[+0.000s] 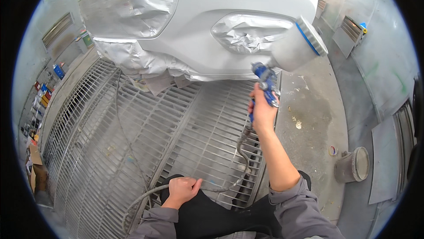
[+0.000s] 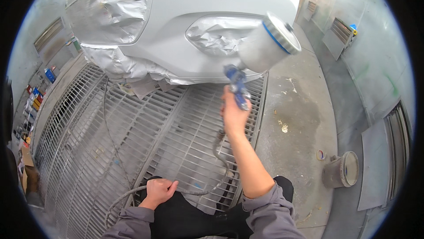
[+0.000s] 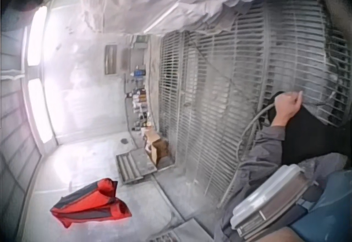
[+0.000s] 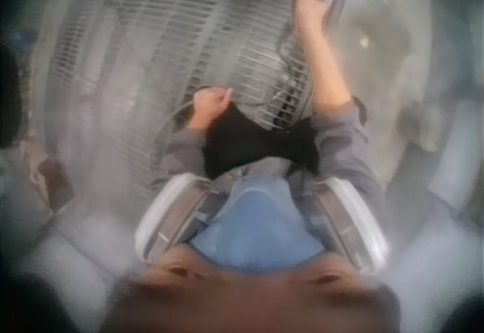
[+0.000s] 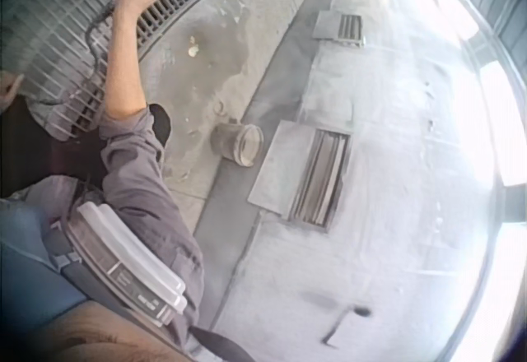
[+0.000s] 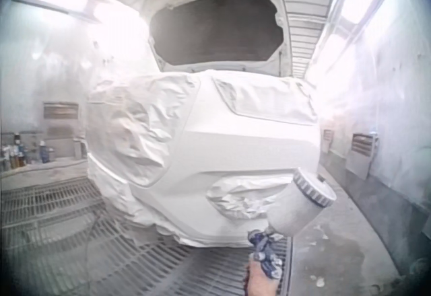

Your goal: The person applies masking tape to the edge of a car hood, then uses a spray gun to apply white paint to the hood surface. The person moves around the vehicle to cover different areas and refills the spray gun from a paint can.

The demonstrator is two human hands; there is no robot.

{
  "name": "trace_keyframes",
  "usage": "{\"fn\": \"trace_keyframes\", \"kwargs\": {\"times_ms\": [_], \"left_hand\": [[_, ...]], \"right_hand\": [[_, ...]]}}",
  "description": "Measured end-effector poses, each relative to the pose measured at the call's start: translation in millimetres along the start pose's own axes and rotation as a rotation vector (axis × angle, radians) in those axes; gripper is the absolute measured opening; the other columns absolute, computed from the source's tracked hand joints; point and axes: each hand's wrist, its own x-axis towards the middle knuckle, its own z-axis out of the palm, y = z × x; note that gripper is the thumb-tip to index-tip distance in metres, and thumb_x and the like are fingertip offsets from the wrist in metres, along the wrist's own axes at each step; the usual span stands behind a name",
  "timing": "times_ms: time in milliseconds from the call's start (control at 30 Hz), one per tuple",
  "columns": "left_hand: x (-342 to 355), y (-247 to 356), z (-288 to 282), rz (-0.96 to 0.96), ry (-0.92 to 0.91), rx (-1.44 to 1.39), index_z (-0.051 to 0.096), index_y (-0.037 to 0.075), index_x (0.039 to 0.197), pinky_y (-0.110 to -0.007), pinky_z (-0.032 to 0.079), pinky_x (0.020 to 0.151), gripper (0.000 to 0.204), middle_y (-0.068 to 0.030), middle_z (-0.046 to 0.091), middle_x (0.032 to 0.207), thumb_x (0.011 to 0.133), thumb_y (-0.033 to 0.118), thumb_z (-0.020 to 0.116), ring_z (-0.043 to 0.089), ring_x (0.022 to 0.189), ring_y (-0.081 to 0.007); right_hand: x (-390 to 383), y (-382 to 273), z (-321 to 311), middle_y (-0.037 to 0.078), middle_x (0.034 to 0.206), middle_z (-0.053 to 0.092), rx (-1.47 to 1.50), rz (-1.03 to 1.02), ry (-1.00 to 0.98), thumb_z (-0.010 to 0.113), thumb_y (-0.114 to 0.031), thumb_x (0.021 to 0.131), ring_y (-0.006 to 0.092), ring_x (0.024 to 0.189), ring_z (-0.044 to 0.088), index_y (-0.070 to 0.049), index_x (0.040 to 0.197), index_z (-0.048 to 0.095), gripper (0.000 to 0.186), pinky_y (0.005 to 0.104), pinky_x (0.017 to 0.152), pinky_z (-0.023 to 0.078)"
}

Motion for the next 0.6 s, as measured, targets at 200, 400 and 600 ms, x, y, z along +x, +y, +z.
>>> {"fn": "trace_keyframes", "kwargs": {"times_ms": [200, 400, 600], "left_hand": [[-6, -3, -6, -0.020, 0.044, -0.002, 0.055, 0.011, 0.053, -0.043, 0.040, 0.044, 0.045, -0.0079, 0.056, 0.053, 0.087, 0.030, 0.078, 0.058, 0.049, -0.0309], [-12, -10, -8, -0.005, 0.059, -0.018, 0.056, 0.011, 0.053, -0.042, 0.040, 0.043, 0.044, -0.0065, 0.056, 0.053, 0.086, 0.029, 0.079, 0.059, 0.048, -0.0294], [-6, -3, 2, 0.018, 0.045, -0.055, 0.055, 0.011, 0.053, -0.042, 0.039, 0.043, 0.044, -0.0060, 0.055, 0.052, 0.086, 0.027, 0.079, 0.058, 0.047, -0.0288]], "right_hand": [[-48, -12, 92, -0.005, 0.076, 0.061, -0.023, -0.153, -0.296, 0.078, -0.020, 0.098, 0.0028, 0.067, 0.050, -0.004, 0.103, 0.068, 0.019, 0.0242, 0.060, 0.042], [-52, -2, 95, -0.003, 0.084, 0.066, -0.190, -0.089, -0.542, 0.081, -0.019, 0.094, 0.0065, 0.074, 0.055, -0.002, 0.112, 0.071, 0.026, 0.0259, 0.069, 0.048], [-7, 30, -7, -0.003, 0.075, 0.062, -0.320, -0.141, -0.198, 0.077, -0.019, 0.096, 0.0048, 0.067, 0.054, -0.003, 0.103, 0.070, 0.019, 0.0254, 0.060, 0.045]]}}
